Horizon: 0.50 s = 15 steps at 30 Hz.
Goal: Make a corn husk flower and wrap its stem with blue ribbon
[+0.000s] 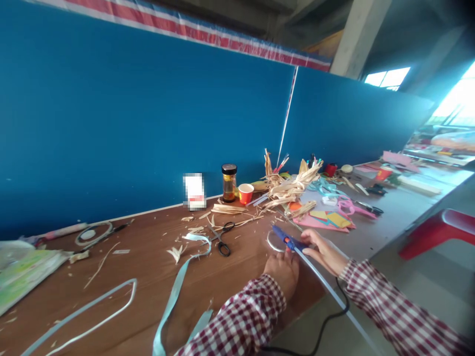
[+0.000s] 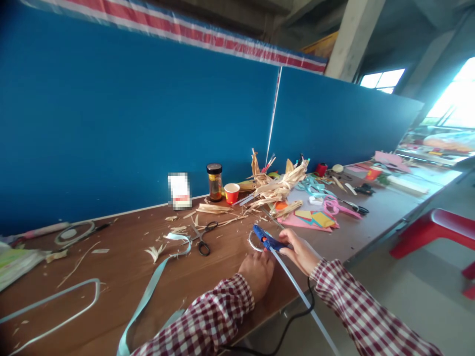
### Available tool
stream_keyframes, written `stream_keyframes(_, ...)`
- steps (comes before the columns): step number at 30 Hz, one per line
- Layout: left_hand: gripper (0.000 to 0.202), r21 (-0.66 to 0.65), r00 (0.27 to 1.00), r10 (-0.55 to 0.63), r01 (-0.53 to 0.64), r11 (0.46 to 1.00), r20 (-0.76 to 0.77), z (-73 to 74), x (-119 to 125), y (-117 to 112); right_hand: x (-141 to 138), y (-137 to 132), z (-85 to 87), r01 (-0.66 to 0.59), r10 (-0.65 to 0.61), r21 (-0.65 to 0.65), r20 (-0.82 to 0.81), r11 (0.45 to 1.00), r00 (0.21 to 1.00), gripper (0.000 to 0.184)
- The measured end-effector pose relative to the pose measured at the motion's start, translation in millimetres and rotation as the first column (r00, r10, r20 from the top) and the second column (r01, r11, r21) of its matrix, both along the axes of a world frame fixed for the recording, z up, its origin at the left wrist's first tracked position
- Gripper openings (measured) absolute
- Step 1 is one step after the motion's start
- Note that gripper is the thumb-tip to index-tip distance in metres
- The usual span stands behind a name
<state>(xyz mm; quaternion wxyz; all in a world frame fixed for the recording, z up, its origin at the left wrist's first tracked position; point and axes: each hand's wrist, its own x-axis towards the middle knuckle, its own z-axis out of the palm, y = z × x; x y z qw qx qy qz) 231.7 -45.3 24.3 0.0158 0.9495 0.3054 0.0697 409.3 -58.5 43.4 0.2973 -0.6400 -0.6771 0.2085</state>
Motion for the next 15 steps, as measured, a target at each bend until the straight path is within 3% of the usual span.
stream_keyframes(5,0.042,-0.036,1.000,-0.002,0.002,0.999,0.014,-1.3,0.1,1.8,3.6,2.0,2.1,0.036,-0.035,0.022,-0.061,0.999,0.998,0.027)
stream_keyframes(10,0.042,-0.083,0.996,0.002,0.006,0.997,0.094,0.6,-6.8,3.5,2.2,4.5,14.6,0.073,-0.055,0.115,-0.154,0.991,0.986,0.028)
stream_keyframes(13,0.042,-0.173,0.982,0.035,-0.003,0.985,0.185,2.3,-13.3,3.8,-2.8,3.5,24.0,0.118,-0.088,0.167,-0.179,0.979,0.980,0.029)
stream_keyframes(15,0.039,-0.308,0.951,0.119,-0.026,0.951,0.285,0.9,-19.4,-1.1,-6.2,2.1,28.0,0.158,-0.124,0.186,-0.181,0.970,0.976,0.030)
